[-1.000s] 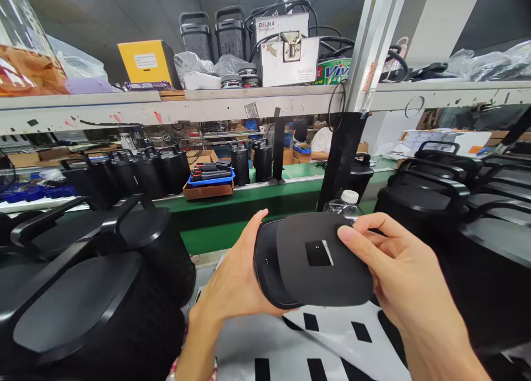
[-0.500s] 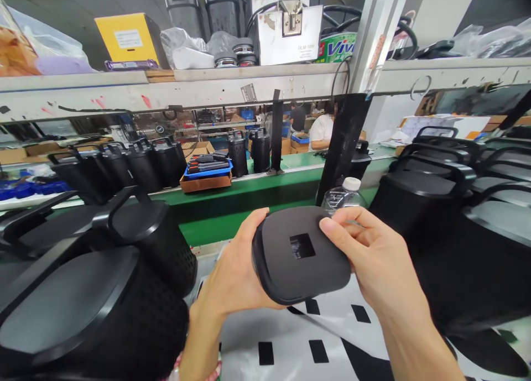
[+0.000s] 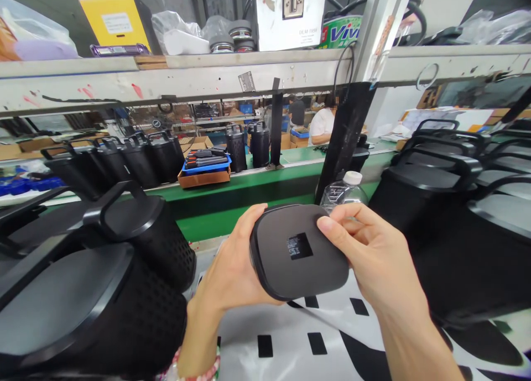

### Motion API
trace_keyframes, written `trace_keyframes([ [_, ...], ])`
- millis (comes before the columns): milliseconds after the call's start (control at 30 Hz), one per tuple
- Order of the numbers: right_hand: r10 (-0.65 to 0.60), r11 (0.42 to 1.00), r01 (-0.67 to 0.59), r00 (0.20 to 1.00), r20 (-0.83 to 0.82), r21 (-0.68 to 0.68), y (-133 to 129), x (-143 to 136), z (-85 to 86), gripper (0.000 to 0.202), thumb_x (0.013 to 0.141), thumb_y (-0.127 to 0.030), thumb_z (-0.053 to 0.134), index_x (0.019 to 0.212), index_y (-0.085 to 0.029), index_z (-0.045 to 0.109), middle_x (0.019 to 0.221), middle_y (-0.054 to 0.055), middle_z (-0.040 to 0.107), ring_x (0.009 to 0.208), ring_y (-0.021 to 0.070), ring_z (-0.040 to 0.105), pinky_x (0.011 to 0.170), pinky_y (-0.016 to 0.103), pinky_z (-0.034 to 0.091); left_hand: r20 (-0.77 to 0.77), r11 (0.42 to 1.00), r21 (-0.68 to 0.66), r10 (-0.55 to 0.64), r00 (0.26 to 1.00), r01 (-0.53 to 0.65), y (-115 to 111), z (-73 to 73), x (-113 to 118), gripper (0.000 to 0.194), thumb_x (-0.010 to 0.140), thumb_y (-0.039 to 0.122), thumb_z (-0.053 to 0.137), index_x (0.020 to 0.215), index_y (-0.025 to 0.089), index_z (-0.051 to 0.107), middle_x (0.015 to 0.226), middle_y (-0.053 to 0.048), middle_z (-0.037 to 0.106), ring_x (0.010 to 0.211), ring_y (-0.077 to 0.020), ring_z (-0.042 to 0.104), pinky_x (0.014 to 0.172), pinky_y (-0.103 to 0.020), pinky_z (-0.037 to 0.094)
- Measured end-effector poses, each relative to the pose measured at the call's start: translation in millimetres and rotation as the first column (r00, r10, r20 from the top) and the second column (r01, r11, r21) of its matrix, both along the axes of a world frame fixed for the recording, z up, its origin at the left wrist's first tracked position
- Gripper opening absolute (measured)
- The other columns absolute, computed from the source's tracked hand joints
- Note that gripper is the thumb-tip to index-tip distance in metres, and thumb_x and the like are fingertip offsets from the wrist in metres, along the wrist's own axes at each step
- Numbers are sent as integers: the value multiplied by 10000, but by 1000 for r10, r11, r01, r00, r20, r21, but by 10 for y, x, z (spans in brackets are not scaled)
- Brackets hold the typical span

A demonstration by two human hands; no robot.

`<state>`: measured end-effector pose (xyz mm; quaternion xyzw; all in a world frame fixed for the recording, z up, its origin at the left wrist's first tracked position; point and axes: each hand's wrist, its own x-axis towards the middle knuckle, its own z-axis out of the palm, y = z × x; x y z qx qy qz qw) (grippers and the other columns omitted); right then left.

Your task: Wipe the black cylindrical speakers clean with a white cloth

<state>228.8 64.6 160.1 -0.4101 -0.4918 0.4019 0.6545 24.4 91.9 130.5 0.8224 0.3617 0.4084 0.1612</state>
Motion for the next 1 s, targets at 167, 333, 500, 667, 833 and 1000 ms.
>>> trace_keyframes([
  [167, 3, 1000, -3, 1000, 23, -9, -19, 11, 1, 291, 780, -419, 809, 746, -213, 607, 599, -20, 637, 499, 86, 543, 430, 140, 411, 13, 999, 35, -9, 1000, 9, 17, -25, -5, 1291, 445, 298, 939, 1482, 320, 171, 1483, -127, 437, 1315, -344, 523, 1089, -517, 478],
  [333, -9, 1000, 8, 999, 35, 8, -21, 6, -9, 285, 785, -419, 805, 743, -217, 607, 593, -27, 628, 494, 82, 531, 425, 138, 402, 13, 999, 39, -13, 1000, 13, 24, -27, 12, 1279, 445, 297, 935, 1481, 288, 185, 1478, -139, 445, 1310, -342, 528, 1093, -501, 478],
  [500, -55, 998, 52, 996, 75, 35, -17, -4, -18, 280, 786, -419, 801, 745, -214, 615, 599, -21, 628, 513, 85, 537, 439, 137, 404, -10, 999, 52, -7, 1000, 7, 20, -5, 13, 1296, 442, 314, 947, 1481, 298, 171, 1493, -134, 427, 1323, -333, 516, 1097, -489, 478],
  [667, -68, 997, 64, 993, 97, 48, -27, 3, -23, 270, 791, -418, 797, 753, -218, 620, 611, -21, 635, 522, 85, 547, 446, 136, 413, -10, 999, 51, -5, 1000, 6, 22, -17, -3, 1307, 443, 320, 946, 1486, 310, 159, 1499, -127, 420, 1333, -333, 506, 1094, -489, 481],
  [833, -83, 995, 77, 990, 111, 57, -20, -4, -24, 259, 798, -409, 789, 745, -223, 616, 610, -20, 635, 520, 93, 548, 443, 148, 416, -7, 1000, 12, 6, 1000, -6, 10, -4, -2, 1297, 434, 302, 943, 1479, 306, 176, 1485, -128, 438, 1309, -337, 529, 1075, -485, 499],
  [1000, -110, 993, 103, 986, 123, 66, -19, -12, -23, 249, 799, -401, 787, 747, -224, 619, 620, -22, 634, 537, 92, 557, 455, 146, 422, -12, 1000, -17, 16, 1000, -16, 0, 11, 11, 1286, 422, 279, 938, 1470, 292, 194, 1482, -136, 444, 1310, -347, 529, 1086, -500, 488],
])
